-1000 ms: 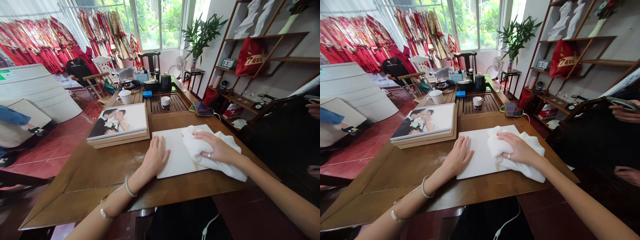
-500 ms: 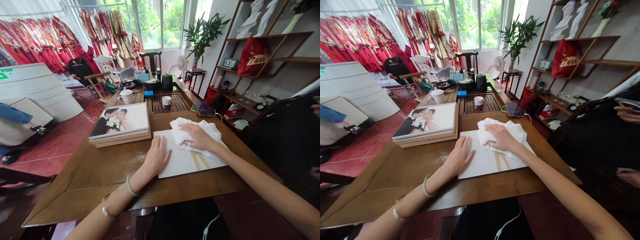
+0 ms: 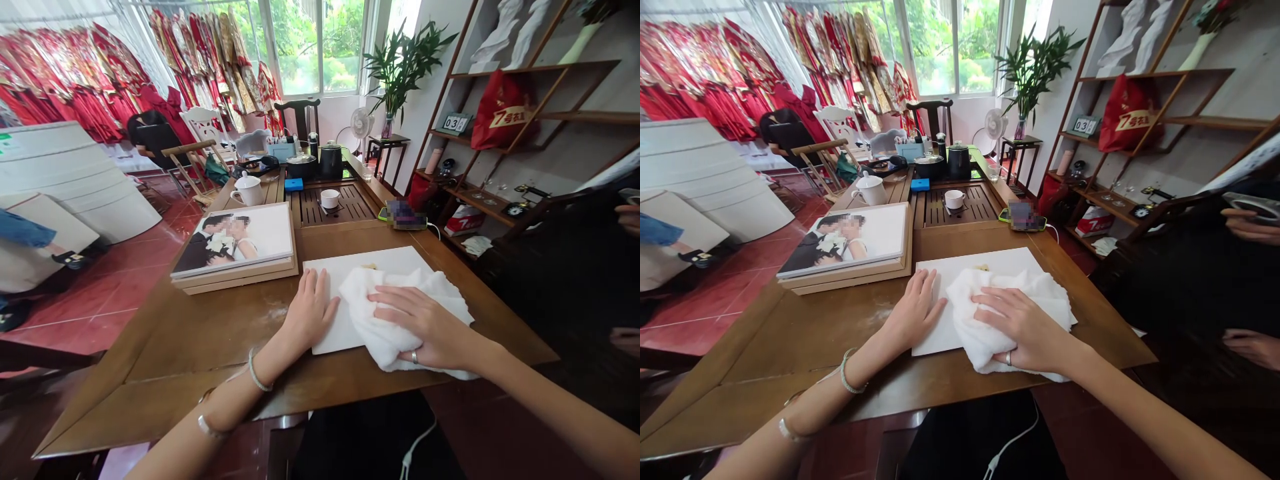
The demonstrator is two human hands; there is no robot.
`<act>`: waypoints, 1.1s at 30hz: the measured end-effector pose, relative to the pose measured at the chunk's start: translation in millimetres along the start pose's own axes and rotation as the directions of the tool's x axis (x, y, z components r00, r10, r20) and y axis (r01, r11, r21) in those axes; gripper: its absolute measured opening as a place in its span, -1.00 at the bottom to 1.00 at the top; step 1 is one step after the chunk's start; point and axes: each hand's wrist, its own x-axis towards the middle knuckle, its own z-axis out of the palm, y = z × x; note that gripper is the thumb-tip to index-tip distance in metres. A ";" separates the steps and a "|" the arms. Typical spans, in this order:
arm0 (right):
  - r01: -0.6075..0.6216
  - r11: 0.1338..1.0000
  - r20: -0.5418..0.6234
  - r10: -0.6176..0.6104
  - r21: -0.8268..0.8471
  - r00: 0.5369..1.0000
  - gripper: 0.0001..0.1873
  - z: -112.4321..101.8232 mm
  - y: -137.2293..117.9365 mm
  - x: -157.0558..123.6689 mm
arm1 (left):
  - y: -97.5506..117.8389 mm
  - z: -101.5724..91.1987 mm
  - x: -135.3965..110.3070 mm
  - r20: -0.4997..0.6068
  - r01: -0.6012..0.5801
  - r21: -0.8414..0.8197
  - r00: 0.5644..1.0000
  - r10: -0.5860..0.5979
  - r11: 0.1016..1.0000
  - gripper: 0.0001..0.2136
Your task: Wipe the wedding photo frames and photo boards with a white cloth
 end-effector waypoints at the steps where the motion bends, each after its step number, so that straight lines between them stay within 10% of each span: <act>1: -0.028 1.000 -0.012 0.028 0.004 1.000 -0.48 0.3 1.9 -0.3 | -0.1 0.0 -0.2 0.000 0.000 -0.004 1.000 0.000 1.000 -0.43; 20: -0.301 0.953 -0.033 0.300 -0.023 0.953 -0.41 23.9 66.2 97.5 | 1.2 -1.8 -0.7 0.000 0.008 -0.019 1.000 -0.008 1.000 -0.43; 33: -0.035 0.998 0.125 0.027 0.059 0.992 -0.40 3.6 -4.5 31.9 | -1.9 1.5 1.0 -0.066 -0.046 0.024 0.997 0.047 0.999 -0.55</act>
